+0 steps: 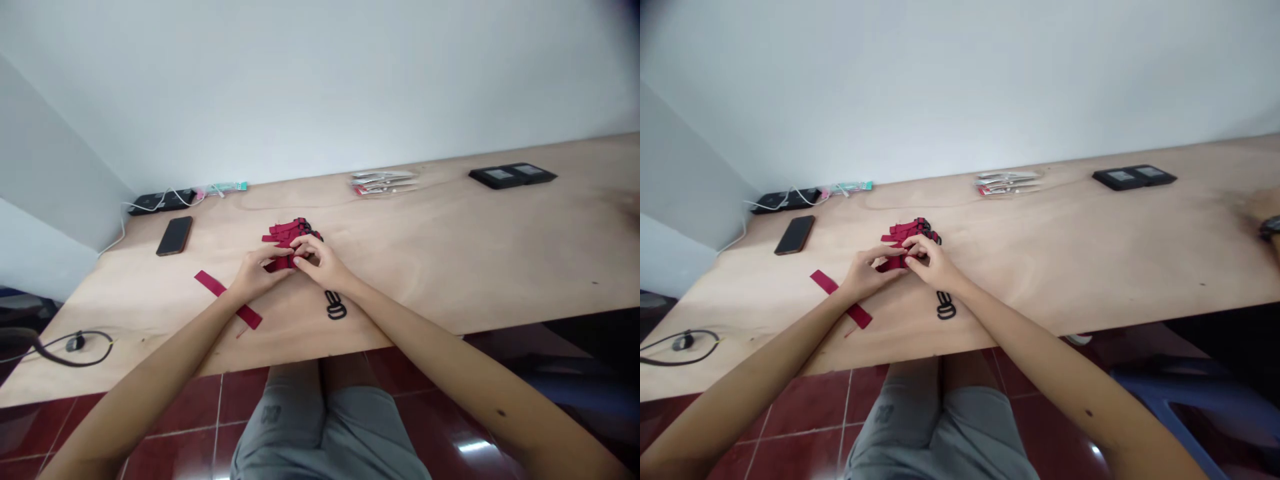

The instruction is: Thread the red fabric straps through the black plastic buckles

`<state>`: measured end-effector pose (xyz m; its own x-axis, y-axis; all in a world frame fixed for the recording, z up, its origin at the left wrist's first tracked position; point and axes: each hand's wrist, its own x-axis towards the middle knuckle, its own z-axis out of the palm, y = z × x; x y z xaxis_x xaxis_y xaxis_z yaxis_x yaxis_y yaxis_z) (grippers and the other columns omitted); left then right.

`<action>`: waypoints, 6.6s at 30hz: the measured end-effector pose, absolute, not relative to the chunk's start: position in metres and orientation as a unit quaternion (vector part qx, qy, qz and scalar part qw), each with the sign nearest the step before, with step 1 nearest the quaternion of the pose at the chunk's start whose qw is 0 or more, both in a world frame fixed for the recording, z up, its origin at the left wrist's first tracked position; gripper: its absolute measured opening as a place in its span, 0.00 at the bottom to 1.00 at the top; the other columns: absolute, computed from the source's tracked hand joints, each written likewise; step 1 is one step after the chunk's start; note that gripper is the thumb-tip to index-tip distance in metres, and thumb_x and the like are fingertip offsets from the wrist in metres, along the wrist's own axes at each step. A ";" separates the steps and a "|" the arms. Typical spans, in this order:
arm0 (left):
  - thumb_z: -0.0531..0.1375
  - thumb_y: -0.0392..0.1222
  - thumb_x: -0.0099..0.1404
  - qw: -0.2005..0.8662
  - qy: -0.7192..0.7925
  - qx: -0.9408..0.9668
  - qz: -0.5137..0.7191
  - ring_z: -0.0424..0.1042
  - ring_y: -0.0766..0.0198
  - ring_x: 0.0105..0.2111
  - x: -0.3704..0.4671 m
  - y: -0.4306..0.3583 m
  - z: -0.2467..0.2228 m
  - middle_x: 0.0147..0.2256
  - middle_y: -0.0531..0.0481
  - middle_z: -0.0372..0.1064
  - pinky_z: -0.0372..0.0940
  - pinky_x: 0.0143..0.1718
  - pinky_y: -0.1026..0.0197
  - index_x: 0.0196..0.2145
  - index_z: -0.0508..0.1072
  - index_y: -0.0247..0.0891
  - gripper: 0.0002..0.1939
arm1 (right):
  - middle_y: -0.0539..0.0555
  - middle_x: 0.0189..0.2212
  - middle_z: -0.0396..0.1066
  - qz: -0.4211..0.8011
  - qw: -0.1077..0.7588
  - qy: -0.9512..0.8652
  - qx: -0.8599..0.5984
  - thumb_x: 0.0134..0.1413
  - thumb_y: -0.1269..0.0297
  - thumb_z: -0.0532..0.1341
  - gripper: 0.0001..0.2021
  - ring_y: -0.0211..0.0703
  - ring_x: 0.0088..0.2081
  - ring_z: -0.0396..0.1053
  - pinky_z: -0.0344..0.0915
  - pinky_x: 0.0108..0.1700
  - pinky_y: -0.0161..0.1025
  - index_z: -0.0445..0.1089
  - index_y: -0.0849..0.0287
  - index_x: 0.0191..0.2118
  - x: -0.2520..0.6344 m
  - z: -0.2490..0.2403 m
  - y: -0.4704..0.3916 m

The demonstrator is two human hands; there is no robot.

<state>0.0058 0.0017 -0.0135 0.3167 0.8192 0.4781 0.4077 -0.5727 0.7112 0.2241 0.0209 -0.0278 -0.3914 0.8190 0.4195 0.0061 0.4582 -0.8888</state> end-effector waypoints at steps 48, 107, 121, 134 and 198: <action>0.67 0.47 0.68 0.286 0.433 0.744 0.421 0.80 0.50 0.50 0.004 0.012 -0.016 0.48 0.40 0.81 0.78 0.51 0.50 0.40 0.82 0.40 0.09 | 0.55 0.44 0.78 0.386 0.482 -0.731 -0.289 0.68 0.62 0.61 0.07 0.49 0.45 0.75 0.70 0.48 0.46 0.75 0.54 0.47 0.224 -0.024 0.016; 0.70 0.38 0.64 0.191 0.366 0.802 0.432 0.82 0.55 0.47 0.008 0.001 -0.011 0.48 0.44 0.81 0.79 0.47 0.54 0.48 0.79 0.40 0.14 | 0.47 0.30 0.69 0.471 0.448 -0.702 -0.291 0.60 0.69 0.63 0.18 0.39 0.32 0.67 0.61 0.36 0.37 0.68 0.58 0.55 0.224 -0.029 0.022; 0.69 0.38 0.66 0.173 0.359 0.810 0.430 0.81 0.56 0.45 0.009 0.001 -0.009 0.46 0.44 0.81 0.78 0.46 0.54 0.48 0.78 0.40 0.13 | 0.51 0.37 0.73 0.477 0.454 -0.697 -0.284 0.61 0.65 0.64 0.17 0.43 0.37 0.70 0.64 0.40 0.39 0.68 0.56 0.55 0.222 -0.027 0.022; 0.68 0.36 0.66 0.171 0.349 0.812 0.436 0.81 0.56 0.47 0.010 0.001 -0.006 0.48 0.44 0.81 0.76 0.50 0.53 0.50 0.78 0.40 0.15 | 0.52 0.38 0.70 0.454 0.485 -0.695 -0.275 0.62 0.65 0.64 0.17 0.44 0.39 0.69 0.64 0.44 0.42 0.68 0.55 0.56 0.222 -0.028 0.024; 0.67 0.45 0.68 0.284 0.460 0.723 0.431 0.82 0.54 0.42 0.001 0.015 -0.020 0.44 0.44 0.83 0.76 0.43 0.54 0.40 0.82 0.39 0.08 | 0.50 0.32 0.76 0.553 0.456 -0.608 -0.342 0.54 0.48 0.74 0.20 0.38 0.25 0.73 0.70 0.29 0.37 0.74 0.56 0.44 0.242 -0.031 0.029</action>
<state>0.0015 0.0150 -0.0204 0.2048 0.9092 0.3624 0.4201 -0.4161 0.8064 0.2423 0.0291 -0.0311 -0.3514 0.9194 0.1766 -0.0876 0.1555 -0.9839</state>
